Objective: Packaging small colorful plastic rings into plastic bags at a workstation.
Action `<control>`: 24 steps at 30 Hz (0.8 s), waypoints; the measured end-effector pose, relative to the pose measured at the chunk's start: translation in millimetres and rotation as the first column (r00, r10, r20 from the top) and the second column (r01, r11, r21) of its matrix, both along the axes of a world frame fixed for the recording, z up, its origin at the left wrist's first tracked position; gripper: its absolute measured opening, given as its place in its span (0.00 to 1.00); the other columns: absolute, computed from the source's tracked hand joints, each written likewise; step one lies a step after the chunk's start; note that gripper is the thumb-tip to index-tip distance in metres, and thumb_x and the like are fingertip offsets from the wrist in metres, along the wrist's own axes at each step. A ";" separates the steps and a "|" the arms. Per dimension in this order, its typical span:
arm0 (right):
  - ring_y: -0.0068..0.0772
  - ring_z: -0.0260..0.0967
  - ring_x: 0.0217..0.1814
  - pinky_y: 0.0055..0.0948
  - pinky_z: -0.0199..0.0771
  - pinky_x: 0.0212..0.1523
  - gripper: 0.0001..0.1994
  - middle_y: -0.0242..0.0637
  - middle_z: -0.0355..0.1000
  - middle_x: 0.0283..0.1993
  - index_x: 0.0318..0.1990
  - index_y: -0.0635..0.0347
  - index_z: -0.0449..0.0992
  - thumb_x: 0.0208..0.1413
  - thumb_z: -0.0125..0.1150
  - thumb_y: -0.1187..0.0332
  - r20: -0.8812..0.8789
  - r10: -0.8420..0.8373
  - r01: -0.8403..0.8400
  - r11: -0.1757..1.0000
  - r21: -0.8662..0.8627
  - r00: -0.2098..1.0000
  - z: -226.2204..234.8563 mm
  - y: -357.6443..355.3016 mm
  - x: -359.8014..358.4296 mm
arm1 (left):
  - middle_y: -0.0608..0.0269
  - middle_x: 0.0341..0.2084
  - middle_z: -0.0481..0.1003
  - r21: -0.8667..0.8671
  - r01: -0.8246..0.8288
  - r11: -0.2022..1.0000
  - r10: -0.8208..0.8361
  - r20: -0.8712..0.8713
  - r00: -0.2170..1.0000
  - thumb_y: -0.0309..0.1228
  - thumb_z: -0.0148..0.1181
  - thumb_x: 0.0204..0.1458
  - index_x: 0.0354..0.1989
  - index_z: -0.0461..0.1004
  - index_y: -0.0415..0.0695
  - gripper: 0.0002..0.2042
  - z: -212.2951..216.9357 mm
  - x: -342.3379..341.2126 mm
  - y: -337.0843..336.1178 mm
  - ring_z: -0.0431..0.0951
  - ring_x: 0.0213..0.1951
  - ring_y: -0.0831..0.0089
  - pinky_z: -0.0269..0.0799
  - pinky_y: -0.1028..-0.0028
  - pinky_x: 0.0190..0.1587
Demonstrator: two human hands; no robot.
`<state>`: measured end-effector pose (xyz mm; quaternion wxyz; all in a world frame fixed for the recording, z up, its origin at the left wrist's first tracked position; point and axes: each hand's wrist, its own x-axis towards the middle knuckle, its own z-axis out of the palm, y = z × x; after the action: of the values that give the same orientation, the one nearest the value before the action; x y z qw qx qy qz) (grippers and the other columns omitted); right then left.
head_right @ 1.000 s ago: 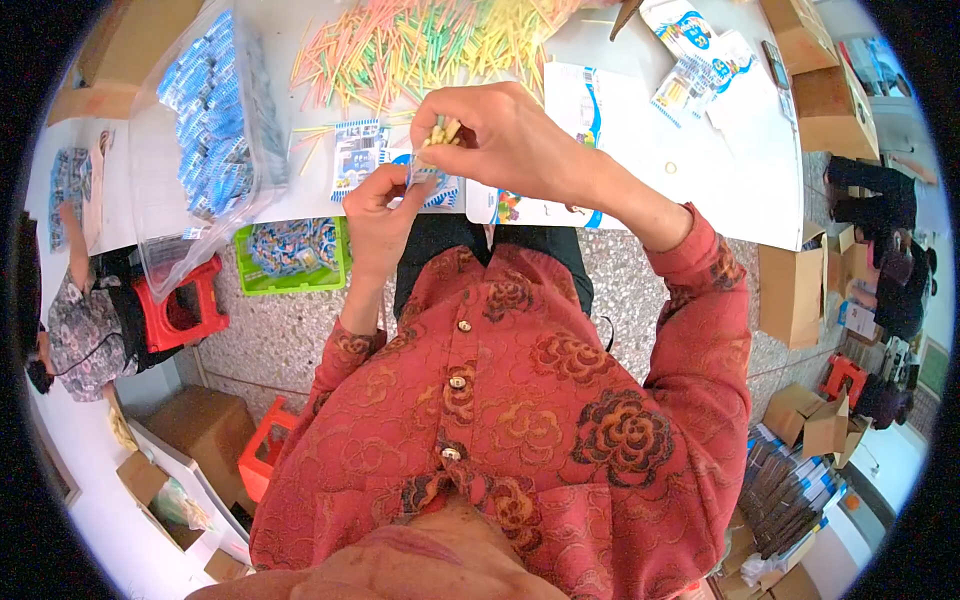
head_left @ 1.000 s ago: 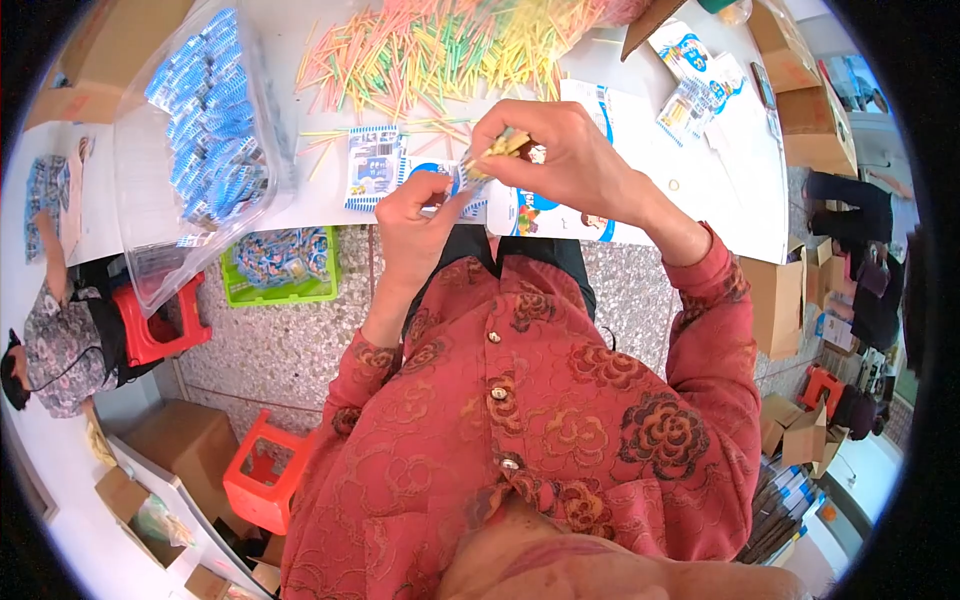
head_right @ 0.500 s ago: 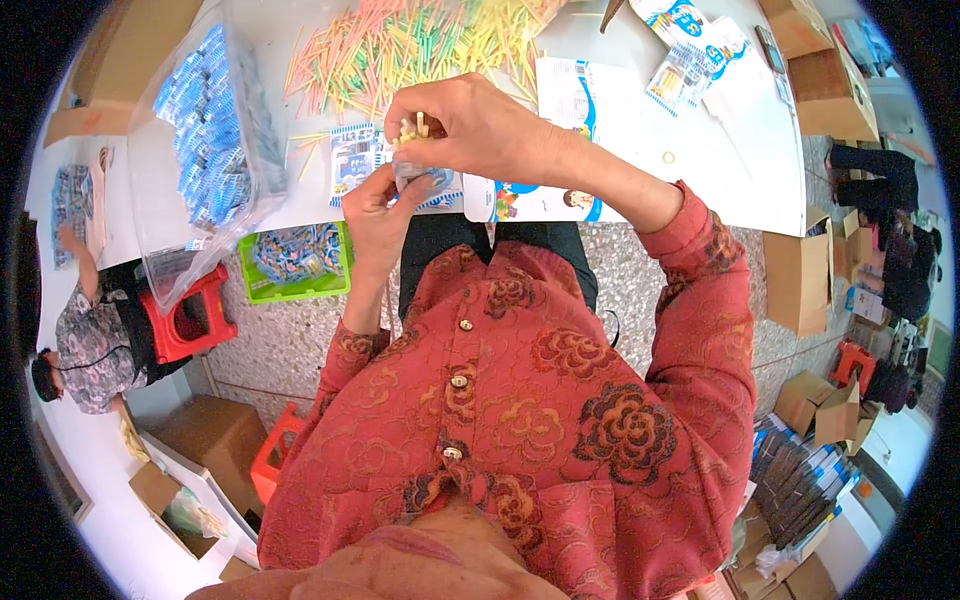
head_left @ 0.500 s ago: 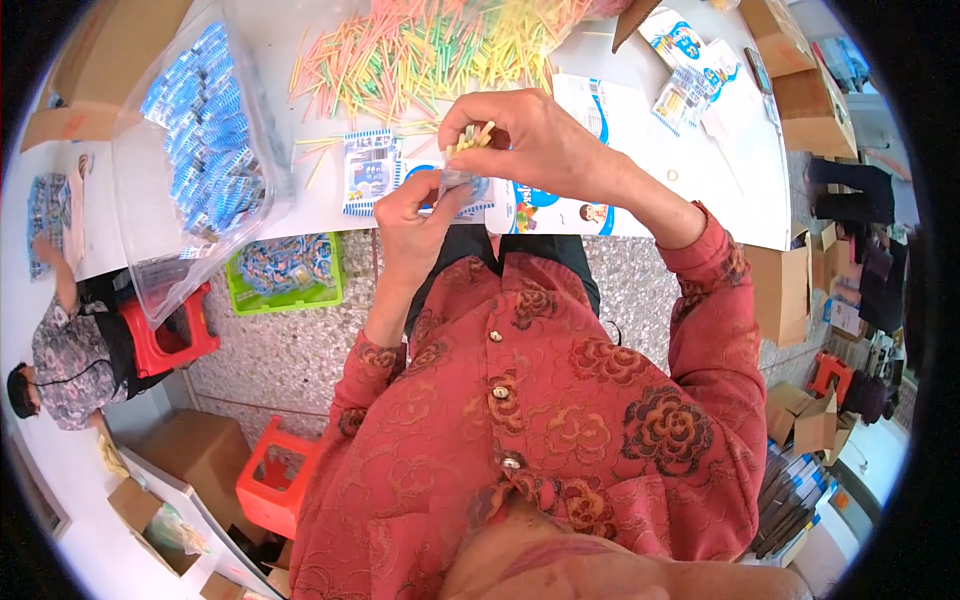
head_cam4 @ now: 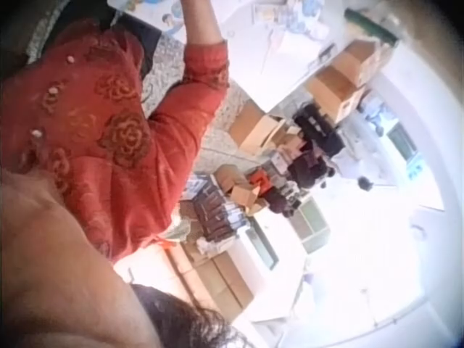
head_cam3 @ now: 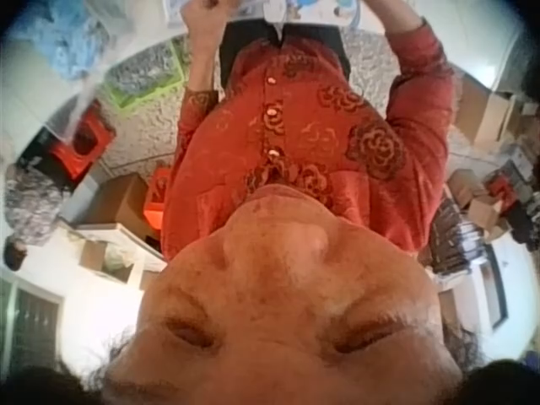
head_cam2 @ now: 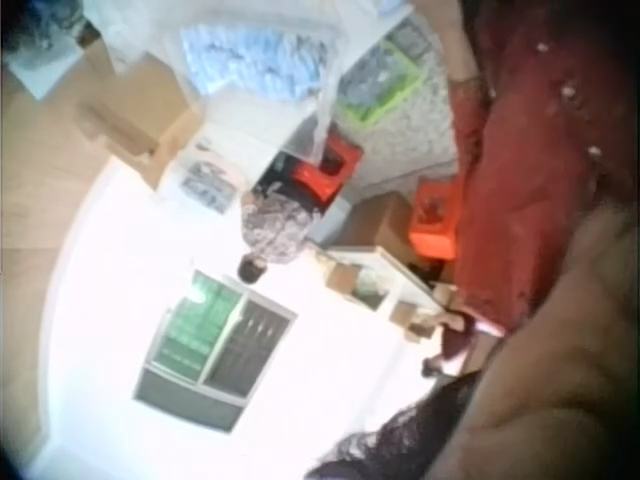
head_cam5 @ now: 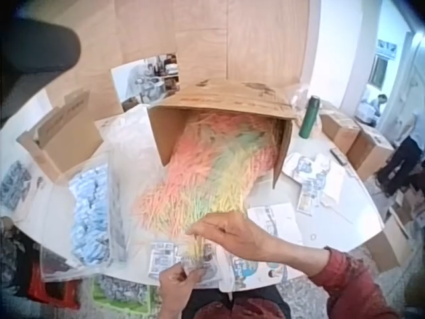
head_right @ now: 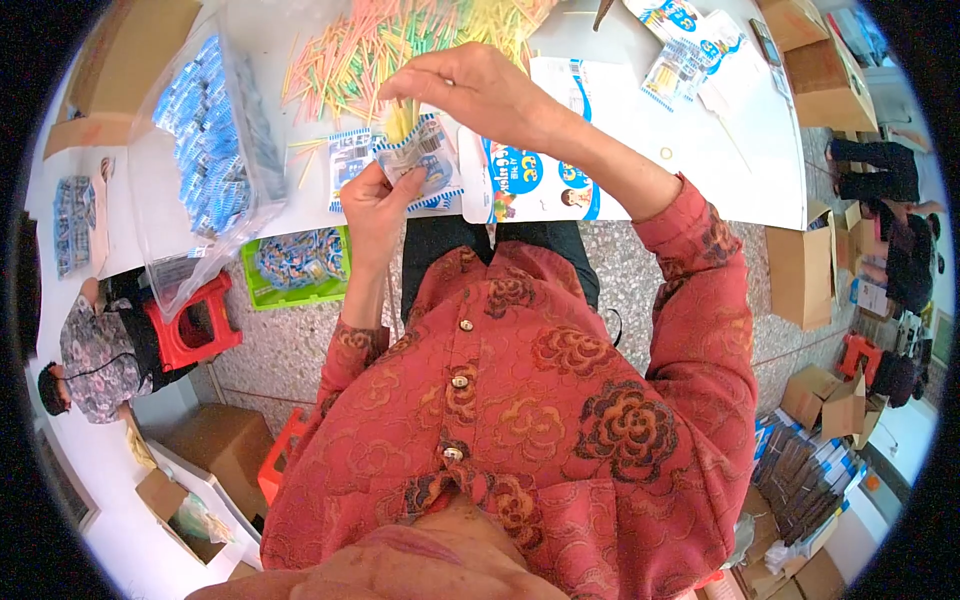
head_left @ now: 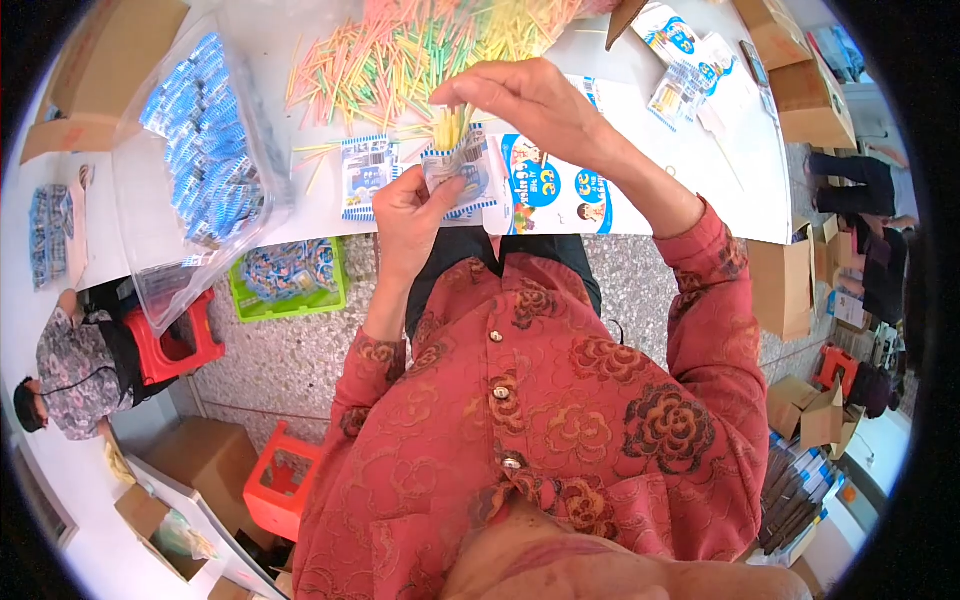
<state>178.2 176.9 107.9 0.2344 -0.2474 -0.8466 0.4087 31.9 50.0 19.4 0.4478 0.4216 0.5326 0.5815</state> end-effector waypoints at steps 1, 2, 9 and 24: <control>0.20 0.67 0.39 0.23 0.67 0.43 0.15 0.33 0.74 0.35 0.42 0.62 0.77 0.62 0.45 0.62 -0.052 0.010 -0.014 0.997 -0.078 0.999 4.5 1.6 1.1 | 0.70 0.26 0.75 0.000 -0.001 1.000 0.001 0.000 1.000 0.23 0.61 0.48 0.36 0.76 0.35 0.08 0.2 -0.2 0.0 0.69 0.28 0.88 0.65 0.85 0.30; 0.22 0.68 0.43 0.25 0.66 0.49 0.16 0.34 0.74 0.38 0.42 0.63 0.76 0.62 0.45 0.62 -0.104 0.015 -0.031 0.987 -0.154 0.994 6.8 2.7 1.4 | 0.70 0.26 0.75 0.007 0.004 1.000 -0.004 0.015 1.000 0.23 0.61 0.48 0.36 0.76 0.35 0.08 0.5 -0.3 0.1 0.69 0.28 0.88 0.65 0.85 0.30; 0.24 0.67 0.48 0.27 0.64 0.53 0.17 0.34 0.74 0.40 0.43 0.64 0.76 0.62 0.44 0.61 -0.144 0.127 -0.143 0.983 -0.114 0.981 -4.9 4.3 -2.2 | 0.69 0.28 0.76 0.027 0.014 1.000 -0.017 0.118 0.993 0.22 0.61 0.48 0.37 0.76 0.36 0.08 8.1 5.4 2.0 0.70 0.29 0.87 0.66 0.84 0.32; 0.27 0.70 0.46 0.27 0.68 0.47 0.16 0.36 0.74 0.44 0.54 0.55 0.69 0.62 0.45 0.63 -0.058 0.076 -0.084 0.985 -0.151 0.995 -12.5 -12.8 -7.6 | 0.68 0.30 0.76 0.062 -0.012 0.998 0.002 0.152 0.988 0.23 0.60 0.49 0.39 0.74 0.35 0.09 0.2 3.0 4.8 0.71 0.30 0.86 0.67 0.83 0.33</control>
<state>170.5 164.1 95.4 0.2199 -0.2199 -0.8157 0.4877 34.9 54.8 19.6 0.4715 0.3882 0.4798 0.6299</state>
